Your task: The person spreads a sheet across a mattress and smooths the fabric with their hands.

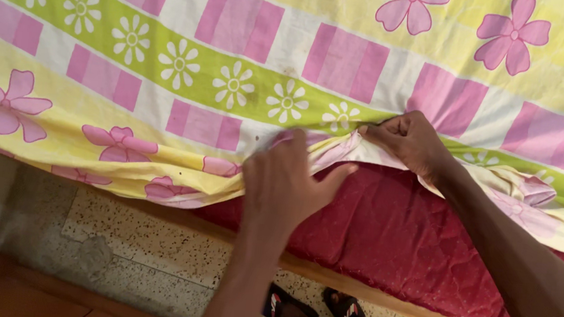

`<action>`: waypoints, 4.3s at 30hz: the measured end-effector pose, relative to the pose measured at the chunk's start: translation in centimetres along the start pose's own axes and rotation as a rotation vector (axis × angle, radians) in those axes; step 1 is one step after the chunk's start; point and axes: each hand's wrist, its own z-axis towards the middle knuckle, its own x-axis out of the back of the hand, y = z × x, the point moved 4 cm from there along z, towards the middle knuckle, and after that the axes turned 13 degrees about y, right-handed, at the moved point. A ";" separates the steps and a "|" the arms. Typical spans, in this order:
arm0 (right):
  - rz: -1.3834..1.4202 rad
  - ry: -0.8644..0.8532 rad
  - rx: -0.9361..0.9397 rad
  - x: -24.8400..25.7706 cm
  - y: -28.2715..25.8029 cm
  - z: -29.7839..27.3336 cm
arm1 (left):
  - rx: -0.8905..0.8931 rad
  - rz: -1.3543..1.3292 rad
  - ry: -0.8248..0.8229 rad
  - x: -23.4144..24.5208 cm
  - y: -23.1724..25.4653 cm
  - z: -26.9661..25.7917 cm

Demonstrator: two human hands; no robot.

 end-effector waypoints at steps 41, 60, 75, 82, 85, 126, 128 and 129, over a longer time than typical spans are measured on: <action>-0.151 0.169 0.130 -0.4 -0.7 0.4 | 0.725 -0.358 -0.563 -0.1 -13.0 5.9; -0.173 0.171 0.152 -0.6 -1.9 0.2 | 0.185 -0.043 -0.160 0.1 -9.4 3.0; -0.360 0.184 0.153 0.0 0.4 1.0 | 0.580 -0.214 -0.331 -1.7 -13.3 6.8; -0.386 0.277 0.296 0.4 -3.6 -2.7 | 0.669 -0.290 -0.326 -1.2 -12.8 7.2; -0.395 0.288 0.717 -3.2 -7.9 -5.0 | 0.656 -0.271 -0.345 -0.6 -12.6 7.3; -0.571 0.612 0.827 -14.2 -10.7 -1.1 | 0.459 -0.303 -0.203 -0.1 -12.0 5.5; -0.567 0.624 0.849 -14.0 -10.7 -0.8 | 0.408 -0.332 -0.222 0.4 -11.5 4.6; -0.556 0.627 0.856 -14.2 -10.6 -1.0 | 0.385 -0.338 -0.236 0.9 -11.7 3.8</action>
